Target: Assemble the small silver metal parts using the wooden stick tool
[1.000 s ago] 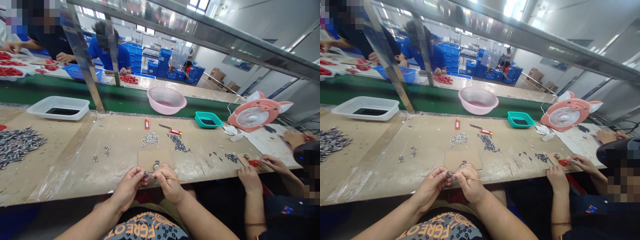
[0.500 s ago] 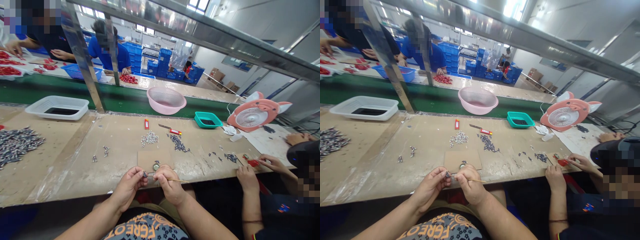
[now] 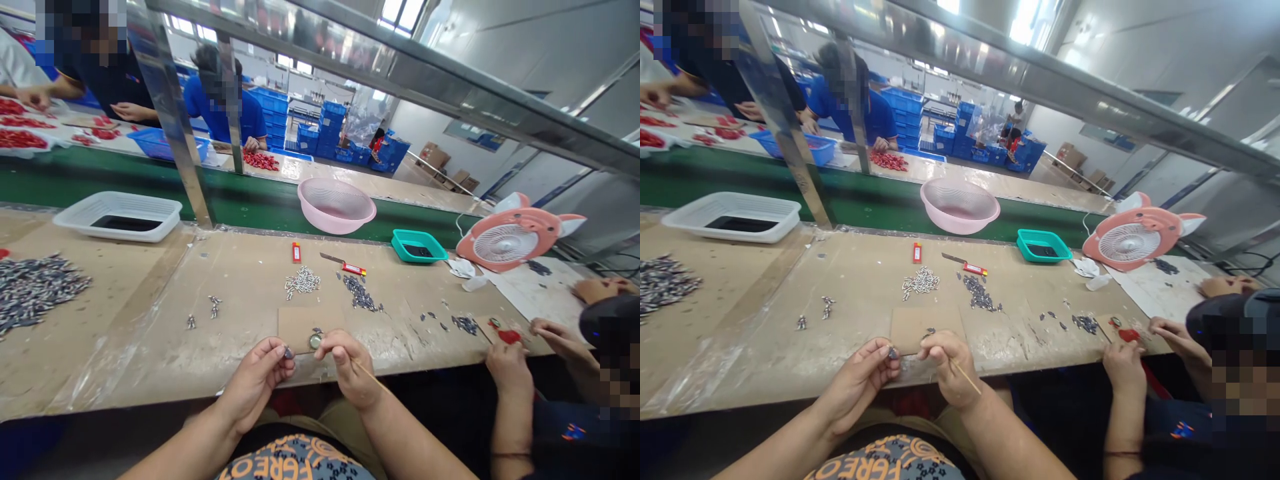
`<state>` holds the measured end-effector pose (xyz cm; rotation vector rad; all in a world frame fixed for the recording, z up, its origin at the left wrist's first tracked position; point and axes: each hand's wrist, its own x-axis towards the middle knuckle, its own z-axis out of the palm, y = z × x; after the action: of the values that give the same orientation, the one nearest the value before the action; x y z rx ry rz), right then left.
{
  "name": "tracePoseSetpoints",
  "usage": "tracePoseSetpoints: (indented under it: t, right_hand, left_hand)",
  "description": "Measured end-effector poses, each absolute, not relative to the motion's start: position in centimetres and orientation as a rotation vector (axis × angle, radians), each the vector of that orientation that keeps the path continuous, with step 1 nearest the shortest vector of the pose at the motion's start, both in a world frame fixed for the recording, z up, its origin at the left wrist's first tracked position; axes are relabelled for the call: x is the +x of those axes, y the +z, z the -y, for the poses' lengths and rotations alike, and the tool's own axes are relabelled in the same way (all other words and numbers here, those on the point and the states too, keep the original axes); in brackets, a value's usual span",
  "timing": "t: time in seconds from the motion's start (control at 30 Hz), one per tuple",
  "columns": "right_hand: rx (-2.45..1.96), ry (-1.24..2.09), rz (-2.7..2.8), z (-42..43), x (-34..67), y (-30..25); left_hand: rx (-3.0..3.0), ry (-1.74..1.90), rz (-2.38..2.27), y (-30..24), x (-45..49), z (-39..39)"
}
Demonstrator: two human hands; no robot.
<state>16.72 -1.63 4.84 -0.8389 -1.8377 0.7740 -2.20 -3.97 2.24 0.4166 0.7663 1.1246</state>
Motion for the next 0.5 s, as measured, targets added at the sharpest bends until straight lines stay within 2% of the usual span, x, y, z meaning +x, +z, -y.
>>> tracePoseSetpoints:
  t: [0.1, 0.33, 0.5]
  right_hand:
    - [-0.94, 0.558, 1.976, -1.7, 16.7, 5.5]
    - [-1.086, 0.017, 2.723, -9.8, 13.3, 5.2]
    - [-1.082, -0.176, 2.969, -12.0, 11.2, 4.3]
  left_hand:
    - [0.403, 1.187, -0.751, 2.4, -3.3, 3.1]
    - [0.378, 1.26, -0.671, 1.3, -4.8, 2.0]
    - [0.378, 1.234, -0.644, 1.1, -4.9, 2.1]
